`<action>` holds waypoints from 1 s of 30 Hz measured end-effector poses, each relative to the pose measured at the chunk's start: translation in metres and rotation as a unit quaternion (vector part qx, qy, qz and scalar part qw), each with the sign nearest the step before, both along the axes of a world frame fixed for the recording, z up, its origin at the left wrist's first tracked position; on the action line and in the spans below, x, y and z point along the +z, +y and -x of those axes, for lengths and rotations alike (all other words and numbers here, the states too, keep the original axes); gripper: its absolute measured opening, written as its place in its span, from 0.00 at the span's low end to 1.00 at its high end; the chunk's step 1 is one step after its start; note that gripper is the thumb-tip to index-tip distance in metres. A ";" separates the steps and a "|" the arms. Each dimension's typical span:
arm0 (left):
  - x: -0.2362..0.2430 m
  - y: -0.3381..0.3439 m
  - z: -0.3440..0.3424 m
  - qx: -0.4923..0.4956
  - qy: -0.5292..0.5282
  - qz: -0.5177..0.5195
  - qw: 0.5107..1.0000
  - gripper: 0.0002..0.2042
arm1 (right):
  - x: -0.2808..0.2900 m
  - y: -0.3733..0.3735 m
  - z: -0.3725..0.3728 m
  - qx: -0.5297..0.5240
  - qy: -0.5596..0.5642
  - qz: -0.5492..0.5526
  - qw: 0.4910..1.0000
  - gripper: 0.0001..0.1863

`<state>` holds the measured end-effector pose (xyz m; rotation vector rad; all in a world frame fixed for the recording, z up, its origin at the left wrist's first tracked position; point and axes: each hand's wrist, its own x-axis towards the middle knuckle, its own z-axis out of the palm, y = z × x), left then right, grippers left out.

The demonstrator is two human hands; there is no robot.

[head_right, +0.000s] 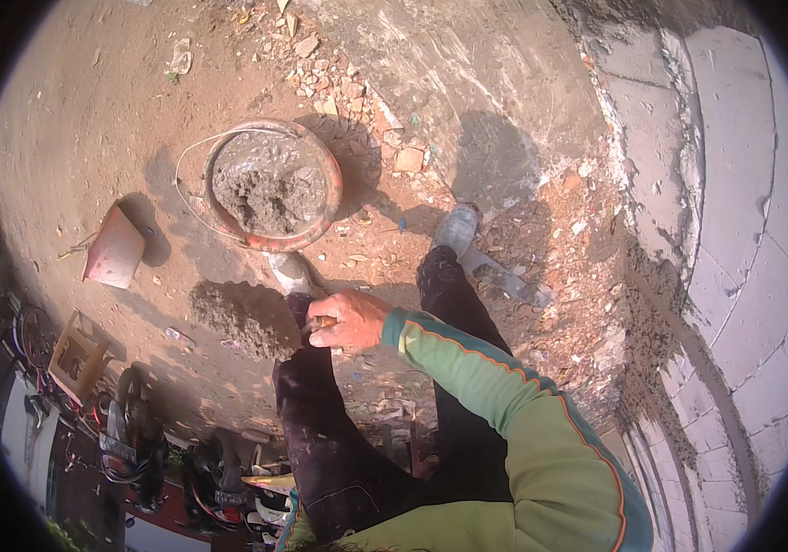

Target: The person scoops cement from a bucket using a trowel and applies it to a block wall. They smooth the cement along the wall's surface and use a long metal rod to level the applied material.

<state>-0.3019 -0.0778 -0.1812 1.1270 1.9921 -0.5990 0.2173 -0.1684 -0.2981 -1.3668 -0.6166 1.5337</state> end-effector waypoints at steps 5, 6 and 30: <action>0.003 -0.034 -0.019 0.019 -0.020 -0.058 0.998 0.34 | -0.062 -0.230 -0.281 -0.274 0.144 0.272 0.911 0.06; 0.001 -0.030 -0.019 0.015 -0.041 -0.067 0.997 0.34 | -0.052 -0.294 -0.360 -0.291 0.029 0.309 0.905 0.05; -0.148 0.098 -0.323 0.158 -0.324 -0.167 0.918 0.33 | -0.147 0.131 -0.005 -0.037 -0.361 0.326 0.873 0.17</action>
